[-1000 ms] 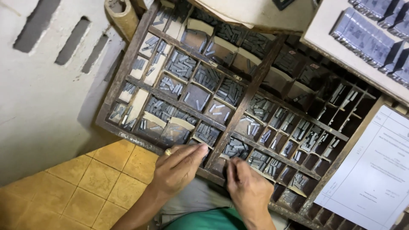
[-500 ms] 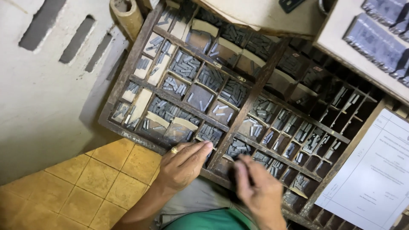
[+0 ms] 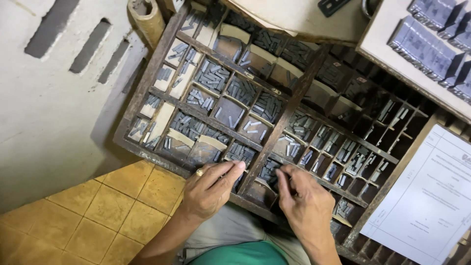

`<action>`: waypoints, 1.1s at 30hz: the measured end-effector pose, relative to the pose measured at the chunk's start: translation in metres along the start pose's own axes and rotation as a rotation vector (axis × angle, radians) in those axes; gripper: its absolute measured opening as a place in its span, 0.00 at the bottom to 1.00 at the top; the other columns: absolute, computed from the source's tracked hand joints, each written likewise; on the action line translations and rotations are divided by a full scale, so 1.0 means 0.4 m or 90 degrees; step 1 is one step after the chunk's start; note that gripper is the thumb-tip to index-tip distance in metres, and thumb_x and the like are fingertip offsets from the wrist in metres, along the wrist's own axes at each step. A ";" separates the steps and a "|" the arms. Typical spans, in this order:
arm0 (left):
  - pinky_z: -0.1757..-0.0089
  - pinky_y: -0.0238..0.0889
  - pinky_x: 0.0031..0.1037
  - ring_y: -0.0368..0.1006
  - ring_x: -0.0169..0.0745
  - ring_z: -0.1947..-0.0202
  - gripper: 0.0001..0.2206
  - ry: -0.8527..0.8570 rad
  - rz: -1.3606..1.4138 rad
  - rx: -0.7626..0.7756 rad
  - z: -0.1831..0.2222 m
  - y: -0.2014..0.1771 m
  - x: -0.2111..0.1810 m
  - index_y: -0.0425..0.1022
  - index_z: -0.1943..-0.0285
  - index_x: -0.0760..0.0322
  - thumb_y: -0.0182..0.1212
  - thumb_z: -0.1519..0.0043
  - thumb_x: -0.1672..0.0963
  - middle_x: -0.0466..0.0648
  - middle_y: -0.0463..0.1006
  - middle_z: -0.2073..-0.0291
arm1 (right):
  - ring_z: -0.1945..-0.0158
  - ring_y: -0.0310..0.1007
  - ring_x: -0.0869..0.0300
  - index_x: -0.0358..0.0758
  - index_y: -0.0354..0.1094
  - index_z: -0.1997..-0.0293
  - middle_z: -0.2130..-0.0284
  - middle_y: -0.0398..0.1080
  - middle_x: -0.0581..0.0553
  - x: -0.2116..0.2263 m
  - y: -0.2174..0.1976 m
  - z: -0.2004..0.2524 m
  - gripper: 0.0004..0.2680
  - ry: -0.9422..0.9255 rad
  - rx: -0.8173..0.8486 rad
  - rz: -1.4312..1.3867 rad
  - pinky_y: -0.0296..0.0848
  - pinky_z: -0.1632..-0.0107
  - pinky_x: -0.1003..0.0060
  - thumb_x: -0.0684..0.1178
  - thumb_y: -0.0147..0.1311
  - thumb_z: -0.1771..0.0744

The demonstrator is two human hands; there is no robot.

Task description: Manually selecting individual metal type characters from a partitioned wooden case and arranging them on a plate for letterpress printing.

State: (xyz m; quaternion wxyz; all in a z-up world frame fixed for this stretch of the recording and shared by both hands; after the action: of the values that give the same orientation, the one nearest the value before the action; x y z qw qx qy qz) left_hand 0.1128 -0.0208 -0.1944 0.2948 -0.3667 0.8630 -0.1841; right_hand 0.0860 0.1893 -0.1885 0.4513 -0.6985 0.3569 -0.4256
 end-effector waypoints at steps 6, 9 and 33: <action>0.60 0.81 0.21 0.82 0.33 0.61 0.14 -0.004 -0.006 0.013 0.018 0.005 0.004 0.80 0.44 0.63 0.74 0.38 0.63 0.49 0.82 0.54 | 0.82 0.68 0.69 0.43 0.75 0.59 0.72 0.77 0.49 0.009 0.003 -0.010 0.07 0.031 -0.019 -0.103 0.67 0.83 0.74 0.52 0.61 0.33; 0.59 0.82 0.20 0.82 0.33 0.61 0.14 -0.006 0.000 0.009 0.027 0.010 0.008 0.80 0.44 0.64 0.74 0.38 0.63 0.50 0.82 0.54 | 0.76 0.70 0.65 0.35 0.76 0.57 0.72 0.76 0.45 -0.009 -0.017 -0.001 0.05 0.067 -0.053 -0.232 0.73 0.75 0.73 0.45 0.58 0.33; 0.51 0.66 0.39 0.71 0.42 0.58 0.09 0.055 0.113 0.215 -0.014 -0.003 -0.074 0.79 0.47 0.60 0.54 0.30 0.61 0.47 0.76 0.53 | 0.70 0.69 0.62 0.44 0.71 0.56 0.69 0.70 0.49 -0.029 -0.009 0.069 0.05 0.135 0.111 -0.187 0.75 0.68 0.67 0.50 0.50 0.31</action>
State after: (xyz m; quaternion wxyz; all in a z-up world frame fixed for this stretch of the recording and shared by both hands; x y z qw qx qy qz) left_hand 0.1264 0.0012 -0.1785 0.3296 -0.2263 0.8608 -0.3148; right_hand 0.1073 0.2097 -0.1946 0.4029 -0.6526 0.2585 -0.5874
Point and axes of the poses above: each hand's wrist, its own z-axis away from the middle knuckle, its own y-axis out of the palm, x = y × z, the point moved 4 cm from there along -z, towards the middle knuckle
